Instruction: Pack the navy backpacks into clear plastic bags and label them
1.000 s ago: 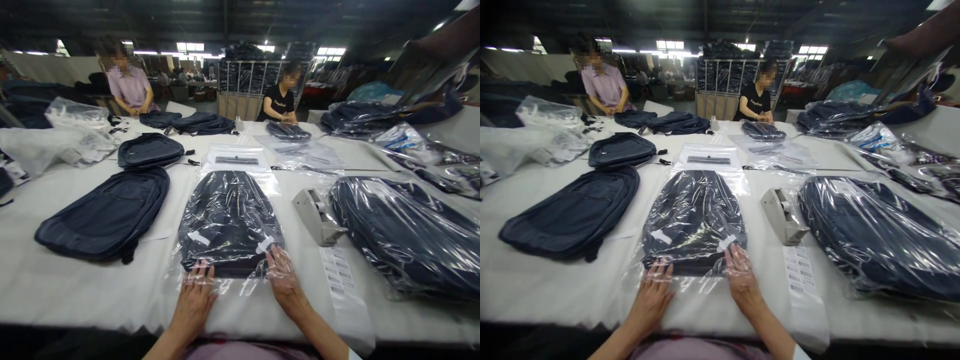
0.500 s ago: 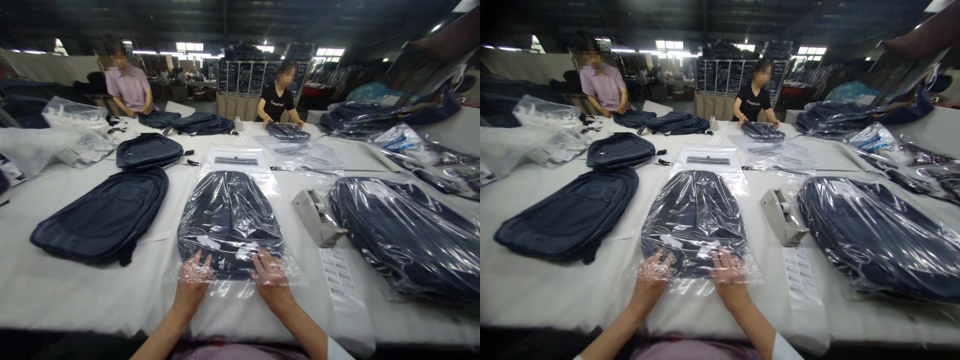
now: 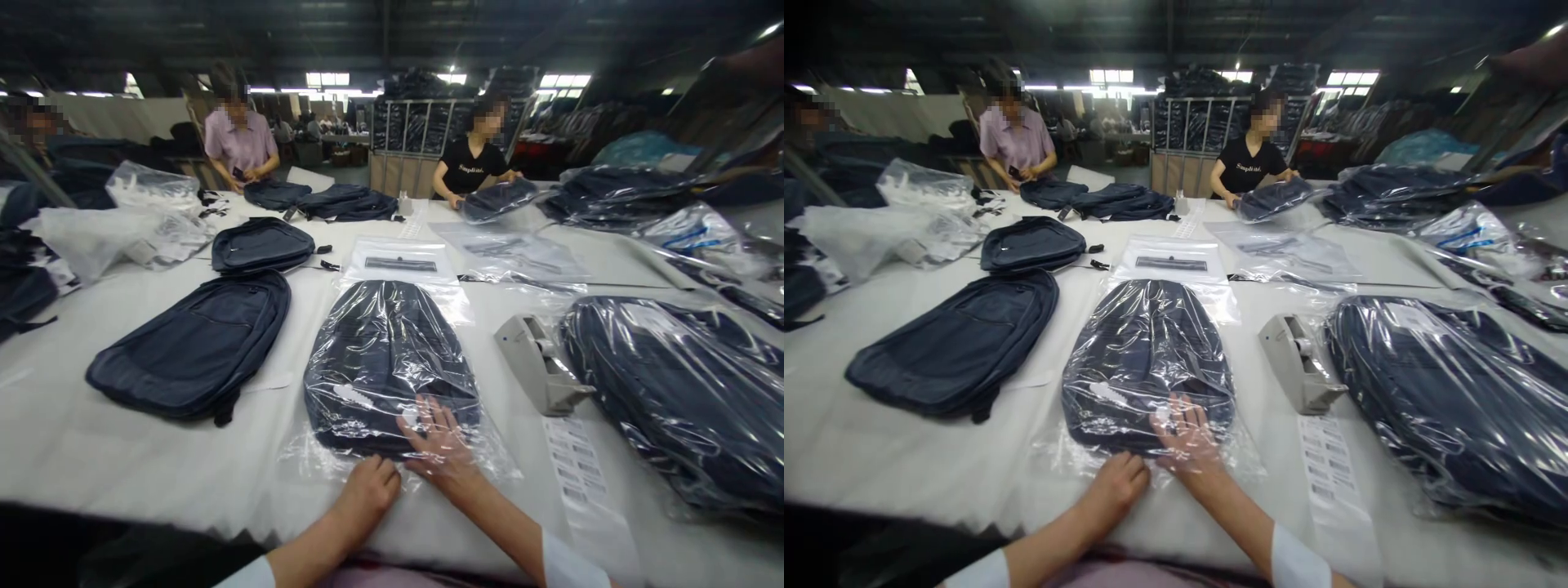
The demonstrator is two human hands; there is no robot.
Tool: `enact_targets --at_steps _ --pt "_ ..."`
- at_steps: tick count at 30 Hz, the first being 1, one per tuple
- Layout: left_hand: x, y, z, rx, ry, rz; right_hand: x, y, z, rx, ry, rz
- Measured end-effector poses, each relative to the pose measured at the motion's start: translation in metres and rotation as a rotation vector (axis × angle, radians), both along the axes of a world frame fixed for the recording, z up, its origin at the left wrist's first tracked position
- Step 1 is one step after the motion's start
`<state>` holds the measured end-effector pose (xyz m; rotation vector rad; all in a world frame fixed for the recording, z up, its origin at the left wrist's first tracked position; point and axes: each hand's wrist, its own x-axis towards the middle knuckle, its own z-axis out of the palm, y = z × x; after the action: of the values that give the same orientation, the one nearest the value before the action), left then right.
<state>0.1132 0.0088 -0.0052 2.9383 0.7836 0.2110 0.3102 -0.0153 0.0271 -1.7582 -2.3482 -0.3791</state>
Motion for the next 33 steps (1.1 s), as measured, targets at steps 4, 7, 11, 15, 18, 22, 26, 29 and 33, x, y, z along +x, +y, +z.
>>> enact_targets --at_steps 4,7,11,15,18,22,26,29,33 --pt "0.003 0.002 0.001 0.027 0.050 0.037 0.004 0.000 -0.011 0.082 -0.018 0.025" --pt "0.001 -0.003 -0.002 0.036 -0.024 0.049 0.005 0.001 -0.014 0.092 -0.029 0.026" --pt "-0.004 -0.005 -0.010 0.042 -0.076 0.076 0.008 0.002 -0.012 0.102 -0.001 0.065" --pt "-0.001 0.004 -0.012 0.072 -0.008 0.049 0.012 0.003 -0.013 0.136 -0.014 0.092" --pt "0.000 0.007 -0.008 0.071 0.025 0.034 0.011 0.003 -0.016 0.119 -0.011 0.071" --pt "-0.008 0.003 -0.004 -0.006 0.012 0.039 0.007 0.003 -0.018 0.096 0.019 0.050" --pt "-0.012 0.000 -0.005 -0.019 0.018 0.015 0.005 0.002 -0.016 0.069 0.044 0.033" --pt "-0.009 0.002 -0.012 -0.008 0.033 0.011 0.006 0.002 -0.017 0.093 0.059 0.040" --pt "-0.004 0.008 -0.036 0.056 -0.069 0.002 0.011 0.004 -0.027 0.166 0.057 0.057"
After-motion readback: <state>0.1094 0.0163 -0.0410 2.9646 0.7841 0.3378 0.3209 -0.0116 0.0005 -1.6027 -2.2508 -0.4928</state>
